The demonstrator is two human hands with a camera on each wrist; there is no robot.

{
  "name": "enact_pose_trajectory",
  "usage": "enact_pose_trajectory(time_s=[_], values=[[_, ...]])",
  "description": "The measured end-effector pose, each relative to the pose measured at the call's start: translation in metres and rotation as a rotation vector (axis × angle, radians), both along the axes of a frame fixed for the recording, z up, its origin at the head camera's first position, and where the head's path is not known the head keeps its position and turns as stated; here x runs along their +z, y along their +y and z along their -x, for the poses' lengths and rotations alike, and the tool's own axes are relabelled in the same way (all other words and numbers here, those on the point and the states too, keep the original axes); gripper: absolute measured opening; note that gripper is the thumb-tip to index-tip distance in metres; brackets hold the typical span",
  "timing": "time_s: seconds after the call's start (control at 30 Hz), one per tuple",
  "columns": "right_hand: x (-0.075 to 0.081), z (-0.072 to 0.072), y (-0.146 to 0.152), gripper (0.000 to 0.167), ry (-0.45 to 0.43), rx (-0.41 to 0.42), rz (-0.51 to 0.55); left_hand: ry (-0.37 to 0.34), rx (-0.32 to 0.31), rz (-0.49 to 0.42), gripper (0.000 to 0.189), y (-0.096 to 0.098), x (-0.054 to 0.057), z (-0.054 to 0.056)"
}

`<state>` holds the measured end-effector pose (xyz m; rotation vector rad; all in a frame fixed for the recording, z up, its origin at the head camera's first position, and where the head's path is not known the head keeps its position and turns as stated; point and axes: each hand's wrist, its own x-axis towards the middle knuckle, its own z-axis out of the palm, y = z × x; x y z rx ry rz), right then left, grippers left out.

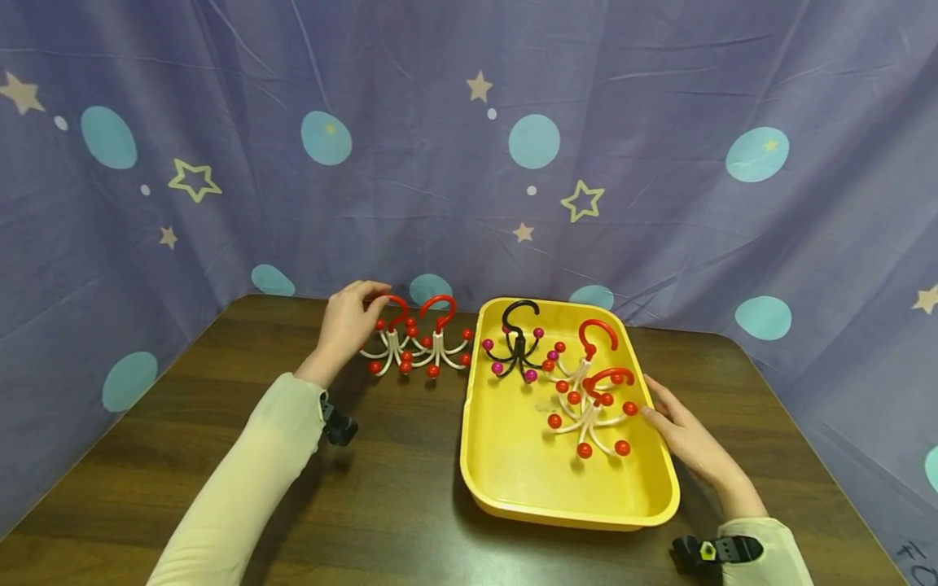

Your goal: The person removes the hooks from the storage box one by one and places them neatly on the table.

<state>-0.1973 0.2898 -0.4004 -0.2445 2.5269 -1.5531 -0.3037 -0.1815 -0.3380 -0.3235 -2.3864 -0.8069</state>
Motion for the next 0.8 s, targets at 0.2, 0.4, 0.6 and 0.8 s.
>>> enact_pose_trajectory(time_s=[0.2, 0.4, 0.6, 0.8], values=[[0.000, 0.000, 0.000, 0.062, -0.002, 0.003, 0.008, 0.029, -0.021, 0.002, 0.017, 0.007, 0.005, 0.000], [0.000, 0.001, 0.001, 0.062, -0.005, 0.005, 0.009, 0.044, -0.044, -0.004, 0.016, 0.019, 0.014, -0.003], [-0.001, 0.002, 0.001, 0.062, -0.003, 0.002, -0.002, 0.032, -0.086, -0.003, 0.017, 0.035, 0.020, -0.006], [-0.001, 0.002, 0.001, 0.062, 0.003, 0.006, -0.002, -0.024, -0.137, -0.009, 0.019, 0.053, 0.026, -0.009]])
